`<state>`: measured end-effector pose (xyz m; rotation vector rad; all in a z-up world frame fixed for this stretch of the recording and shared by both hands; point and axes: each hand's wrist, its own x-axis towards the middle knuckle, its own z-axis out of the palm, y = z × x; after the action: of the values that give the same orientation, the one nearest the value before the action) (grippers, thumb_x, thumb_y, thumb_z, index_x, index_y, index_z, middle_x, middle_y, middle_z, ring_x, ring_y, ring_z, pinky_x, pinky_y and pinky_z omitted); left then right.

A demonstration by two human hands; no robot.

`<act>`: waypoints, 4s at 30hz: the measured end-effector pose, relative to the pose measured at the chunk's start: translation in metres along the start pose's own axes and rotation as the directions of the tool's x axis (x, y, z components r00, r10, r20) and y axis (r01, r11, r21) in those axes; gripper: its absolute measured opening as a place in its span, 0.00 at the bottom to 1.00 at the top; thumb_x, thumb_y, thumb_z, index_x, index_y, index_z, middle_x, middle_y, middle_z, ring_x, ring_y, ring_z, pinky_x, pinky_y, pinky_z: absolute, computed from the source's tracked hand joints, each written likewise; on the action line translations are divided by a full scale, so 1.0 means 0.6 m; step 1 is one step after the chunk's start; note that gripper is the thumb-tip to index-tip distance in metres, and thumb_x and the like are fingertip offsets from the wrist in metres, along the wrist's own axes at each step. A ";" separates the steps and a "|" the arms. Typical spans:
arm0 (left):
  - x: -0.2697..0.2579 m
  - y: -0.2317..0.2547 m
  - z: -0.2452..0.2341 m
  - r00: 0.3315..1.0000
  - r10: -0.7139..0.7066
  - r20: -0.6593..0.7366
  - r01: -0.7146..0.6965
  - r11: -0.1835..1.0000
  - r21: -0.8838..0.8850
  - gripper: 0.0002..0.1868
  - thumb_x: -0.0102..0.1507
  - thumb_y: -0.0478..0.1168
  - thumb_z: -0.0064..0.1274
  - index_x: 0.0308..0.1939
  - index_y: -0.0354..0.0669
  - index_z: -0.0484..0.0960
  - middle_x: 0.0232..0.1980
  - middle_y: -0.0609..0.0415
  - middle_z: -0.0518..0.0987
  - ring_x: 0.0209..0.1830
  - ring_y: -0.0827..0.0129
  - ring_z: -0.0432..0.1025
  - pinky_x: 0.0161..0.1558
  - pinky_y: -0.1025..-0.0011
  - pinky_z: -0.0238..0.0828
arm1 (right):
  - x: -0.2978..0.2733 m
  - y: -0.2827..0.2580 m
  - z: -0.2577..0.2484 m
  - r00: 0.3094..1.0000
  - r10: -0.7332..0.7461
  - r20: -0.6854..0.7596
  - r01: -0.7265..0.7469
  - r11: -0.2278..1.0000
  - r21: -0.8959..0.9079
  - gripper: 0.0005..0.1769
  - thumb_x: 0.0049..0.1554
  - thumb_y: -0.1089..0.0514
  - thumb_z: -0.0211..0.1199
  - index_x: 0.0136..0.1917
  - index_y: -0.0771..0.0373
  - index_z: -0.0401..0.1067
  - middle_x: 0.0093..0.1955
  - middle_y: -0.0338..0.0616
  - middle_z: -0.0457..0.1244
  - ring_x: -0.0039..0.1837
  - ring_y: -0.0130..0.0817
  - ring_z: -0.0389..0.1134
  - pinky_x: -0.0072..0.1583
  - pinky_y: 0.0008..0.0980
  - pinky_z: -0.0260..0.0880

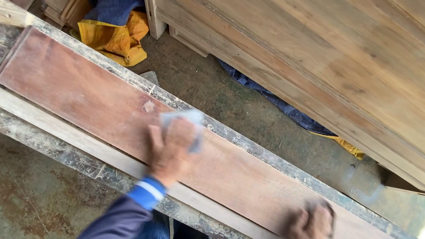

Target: Sanding a long piece of wood by hand using sandpaper on a workbench.

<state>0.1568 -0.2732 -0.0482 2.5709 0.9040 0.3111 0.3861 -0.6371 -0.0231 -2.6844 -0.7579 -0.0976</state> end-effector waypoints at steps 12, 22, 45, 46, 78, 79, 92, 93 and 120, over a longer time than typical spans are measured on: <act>-0.012 -0.062 -0.109 0.988 -0.155 0.003 0.149 0.959 0.240 0.43 0.64 0.58 0.49 0.80 0.52 0.54 0.84 0.47 0.49 0.84 0.52 0.41 0.72 0.24 0.25 | 0.049 -0.278 0.043 0.900 -0.393 0.188 0.393 0.919 0.044 0.34 0.61 0.45 0.58 0.77 0.56 0.59 0.79 0.49 0.56 0.80 0.43 0.54 0.81 0.51 0.41; -0.010 -0.061 -0.113 0.985 -0.171 0.020 0.162 0.959 0.233 0.43 0.63 0.57 0.49 0.80 0.53 0.53 0.84 0.47 0.48 0.84 0.51 0.41 0.72 0.24 0.22 | 0.030 -0.438 0.122 0.866 -0.486 0.116 0.460 0.867 0.191 0.40 0.63 0.40 0.57 0.80 0.63 0.54 0.82 0.57 0.48 0.83 0.51 0.44 0.81 0.53 0.31; -0.009 -0.062 -0.109 0.985 -0.170 0.011 0.162 0.956 0.245 0.44 0.63 0.57 0.49 0.80 0.54 0.53 0.85 0.48 0.48 0.84 0.51 0.41 0.73 0.25 0.23 | 0.039 -0.193 0.044 0.933 -0.331 0.143 0.343 0.936 -0.072 0.34 0.62 0.43 0.57 0.78 0.55 0.60 0.80 0.46 0.55 0.81 0.38 0.52 0.82 0.50 0.33; -0.009 -0.062 -0.109 0.985 -0.170 0.010 0.161 0.954 0.253 0.43 0.63 0.57 0.48 0.81 0.54 0.53 0.85 0.48 0.48 0.84 0.51 0.41 0.73 0.25 0.23 | 0.037 -0.178 0.038 0.955 -0.268 0.129 0.288 0.941 -0.178 0.35 0.60 0.44 0.58 0.77 0.58 0.60 0.79 0.49 0.55 0.81 0.41 0.52 0.81 0.53 0.33; -0.023 0.176 0.105 0.979 -0.197 0.045 0.172 0.928 0.330 0.41 0.69 0.51 0.49 0.81 0.54 0.44 0.85 0.48 0.41 0.85 0.57 0.36 0.76 0.39 0.23 | -0.025 0.064 -0.008 0.994 0.102 -0.051 -0.107 0.988 -0.115 0.31 0.69 0.42 0.50 0.75 0.65 0.67 0.81 0.58 0.55 0.83 0.55 0.51 0.80 0.57 0.45; -0.036 0.217 0.169 0.988 -0.142 0.067 0.093 0.872 0.480 0.40 0.74 0.49 0.44 0.85 0.53 0.41 0.89 0.48 0.39 0.89 0.60 0.36 0.84 0.49 0.24 | -0.022 0.062 -0.008 0.993 0.104 -0.047 -0.109 0.987 -0.121 0.31 0.69 0.42 0.50 0.75 0.65 0.66 0.81 0.58 0.55 0.83 0.55 0.51 0.80 0.57 0.45; 0.007 0.009 -0.038 0.988 -0.143 -0.049 0.146 0.988 0.046 0.46 0.61 0.58 0.55 0.79 0.52 0.54 0.83 0.47 0.47 0.84 0.53 0.39 0.73 0.26 0.21 | -0.031 0.117 0.024 0.997 -0.011 -0.083 0.001 0.993 -0.119 0.30 0.69 0.43 0.52 0.72 0.69 0.69 0.78 0.62 0.59 0.82 0.57 0.55 0.82 0.51 0.49; 0.010 -0.003 -0.041 0.971 -0.215 -0.106 0.224 0.971 0.083 0.46 0.62 0.56 0.55 0.80 0.50 0.53 0.83 0.44 0.47 0.84 0.51 0.39 0.73 0.27 0.20 | -0.027 0.121 0.036 0.994 -0.025 -0.110 0.010 0.991 -0.137 0.31 0.69 0.43 0.54 0.71 0.72 0.69 0.76 0.65 0.59 0.81 0.59 0.56 0.83 0.51 0.50; 0.025 -0.194 -0.176 0.965 -0.250 -0.080 0.262 0.937 0.232 0.41 0.66 0.58 0.47 0.81 0.52 0.55 0.85 0.47 0.50 0.85 0.51 0.43 0.72 0.24 0.23 | 0.057 -0.407 0.066 0.857 -0.485 0.173 0.436 0.863 0.255 0.30 0.61 0.49 0.59 0.74 0.58 0.62 0.77 0.50 0.57 0.79 0.48 0.56 0.80 0.50 0.49</act>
<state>0.0690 -0.1498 -0.0030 2.6258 1.3543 0.1995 0.2876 -0.4121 0.0216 -2.2849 -1.3995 0.1737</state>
